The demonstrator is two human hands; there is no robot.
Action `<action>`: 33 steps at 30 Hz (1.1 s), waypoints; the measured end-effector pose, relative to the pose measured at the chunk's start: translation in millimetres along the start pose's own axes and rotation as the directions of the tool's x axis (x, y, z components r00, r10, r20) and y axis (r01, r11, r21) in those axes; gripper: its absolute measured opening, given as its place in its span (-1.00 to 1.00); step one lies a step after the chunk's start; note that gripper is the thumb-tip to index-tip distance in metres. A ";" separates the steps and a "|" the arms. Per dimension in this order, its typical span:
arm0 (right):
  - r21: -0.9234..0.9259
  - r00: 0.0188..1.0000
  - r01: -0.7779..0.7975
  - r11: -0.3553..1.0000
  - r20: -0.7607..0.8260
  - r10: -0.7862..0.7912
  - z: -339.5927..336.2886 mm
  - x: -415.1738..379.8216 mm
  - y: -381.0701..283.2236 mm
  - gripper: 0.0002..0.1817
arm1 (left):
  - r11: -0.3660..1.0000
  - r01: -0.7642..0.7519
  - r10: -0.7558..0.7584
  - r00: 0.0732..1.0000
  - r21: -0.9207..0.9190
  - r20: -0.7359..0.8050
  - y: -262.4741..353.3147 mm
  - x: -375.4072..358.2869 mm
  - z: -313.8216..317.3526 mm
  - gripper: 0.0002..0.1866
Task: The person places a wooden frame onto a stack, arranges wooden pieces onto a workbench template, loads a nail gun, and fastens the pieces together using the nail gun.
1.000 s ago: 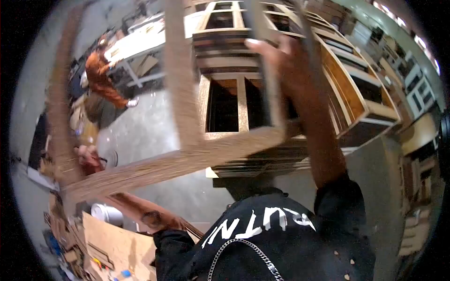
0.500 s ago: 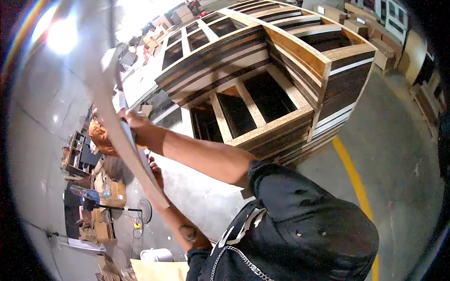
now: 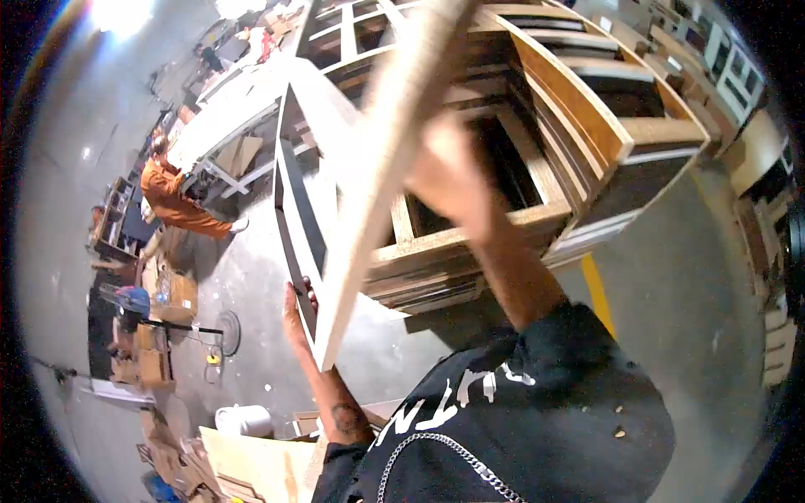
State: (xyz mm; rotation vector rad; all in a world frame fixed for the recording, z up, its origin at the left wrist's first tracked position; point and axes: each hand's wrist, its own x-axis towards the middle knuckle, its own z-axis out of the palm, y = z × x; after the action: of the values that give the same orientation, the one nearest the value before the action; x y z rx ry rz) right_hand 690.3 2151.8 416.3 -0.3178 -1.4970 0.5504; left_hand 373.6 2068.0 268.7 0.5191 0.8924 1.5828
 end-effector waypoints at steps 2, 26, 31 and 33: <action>0.855 0.629 -0.191 0.482 -0.270 0.729 -56.3 -8.1 -52.1 0.04 | 0.992 0.021 -0.016 0.999 0.127 -0.042 5.1 0.6 -17.7 -0.63; -0.394 0.348 -0.919 0.027 -0.774 0.529 -192.3 -287.5 2.7 -0.20 | 0.349 -0.214 0.059 0.977 0.912 0.207 -20.9 169.0 -4.1 -0.16; -0.420 0.379 -0.907 0.043 -0.766 0.519 -160.4 -277.7 18.0 -0.25 | -0.050 -0.191 0.015 0.981 0.980 0.192 -28.6 169.4 30.0 -0.28; -0.234 0.236 -0.969 0.083 -0.761 0.604 -170.9 -274.7 17.1 -0.19 | -0.113 -0.168 0.093 0.979 0.979 0.179 -37.9 186.6 11.6 -0.38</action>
State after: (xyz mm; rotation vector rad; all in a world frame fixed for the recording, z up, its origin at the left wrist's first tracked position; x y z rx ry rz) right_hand 860.8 2044.0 162.9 -1.9601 -0.7544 0.6869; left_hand 366.0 2252.0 218.9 1.8089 2.0473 0.6280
